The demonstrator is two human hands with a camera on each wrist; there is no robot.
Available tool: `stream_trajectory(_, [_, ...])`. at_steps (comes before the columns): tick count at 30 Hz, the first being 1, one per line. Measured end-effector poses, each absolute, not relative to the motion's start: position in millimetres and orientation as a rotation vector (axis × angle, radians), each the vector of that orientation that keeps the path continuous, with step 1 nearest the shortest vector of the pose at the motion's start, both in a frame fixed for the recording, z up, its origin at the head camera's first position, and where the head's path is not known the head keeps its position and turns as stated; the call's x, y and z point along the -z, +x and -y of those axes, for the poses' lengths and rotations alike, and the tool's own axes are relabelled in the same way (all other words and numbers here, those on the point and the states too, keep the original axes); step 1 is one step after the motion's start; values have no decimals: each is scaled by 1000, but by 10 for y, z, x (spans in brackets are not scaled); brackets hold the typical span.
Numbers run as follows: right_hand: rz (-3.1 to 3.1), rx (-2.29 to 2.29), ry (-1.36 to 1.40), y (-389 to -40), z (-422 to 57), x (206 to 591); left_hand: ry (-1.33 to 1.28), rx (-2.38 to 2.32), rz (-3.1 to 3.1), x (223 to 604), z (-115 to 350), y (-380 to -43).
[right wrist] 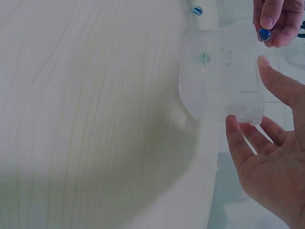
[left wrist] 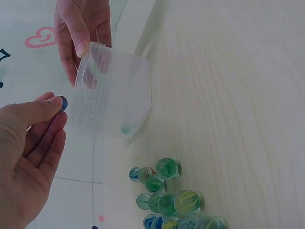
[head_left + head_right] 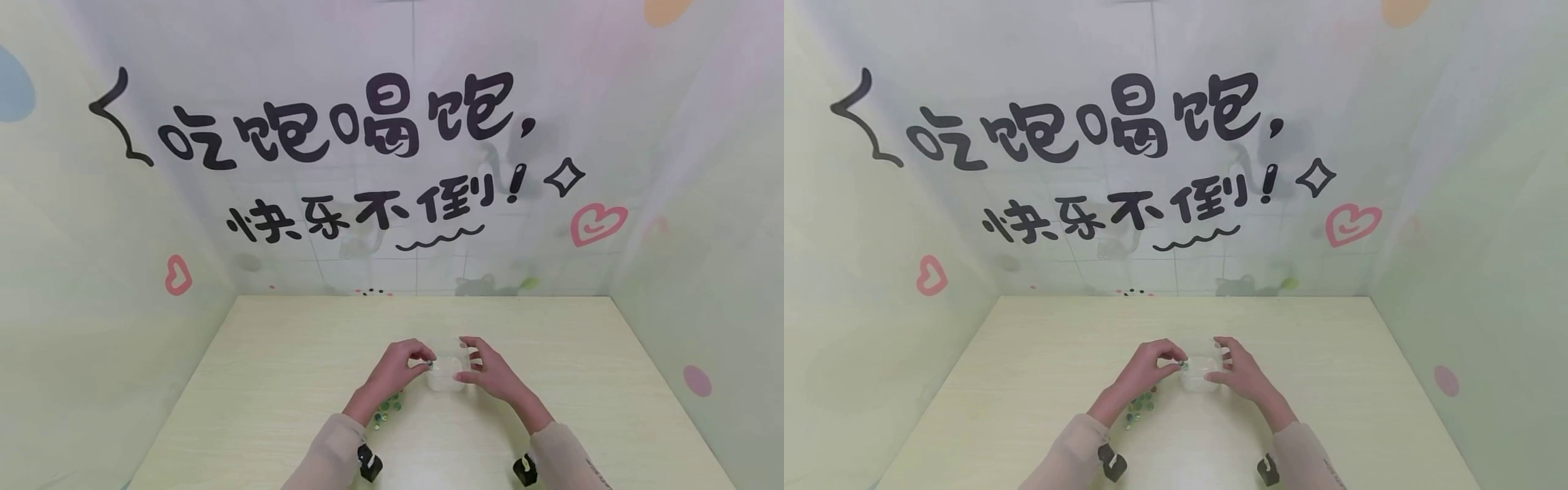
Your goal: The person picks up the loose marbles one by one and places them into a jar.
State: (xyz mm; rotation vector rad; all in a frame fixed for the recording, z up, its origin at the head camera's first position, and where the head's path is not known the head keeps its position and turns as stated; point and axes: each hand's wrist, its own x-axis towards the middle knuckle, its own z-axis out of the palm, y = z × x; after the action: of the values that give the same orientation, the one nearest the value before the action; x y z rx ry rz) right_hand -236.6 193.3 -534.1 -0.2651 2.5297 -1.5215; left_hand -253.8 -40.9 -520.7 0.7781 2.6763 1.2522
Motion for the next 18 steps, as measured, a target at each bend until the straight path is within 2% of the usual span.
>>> stream_trajectory(18, [-2531,1522,-255,-2365,-1923,5333,786,-1245,-2668,5191,365,-2565])
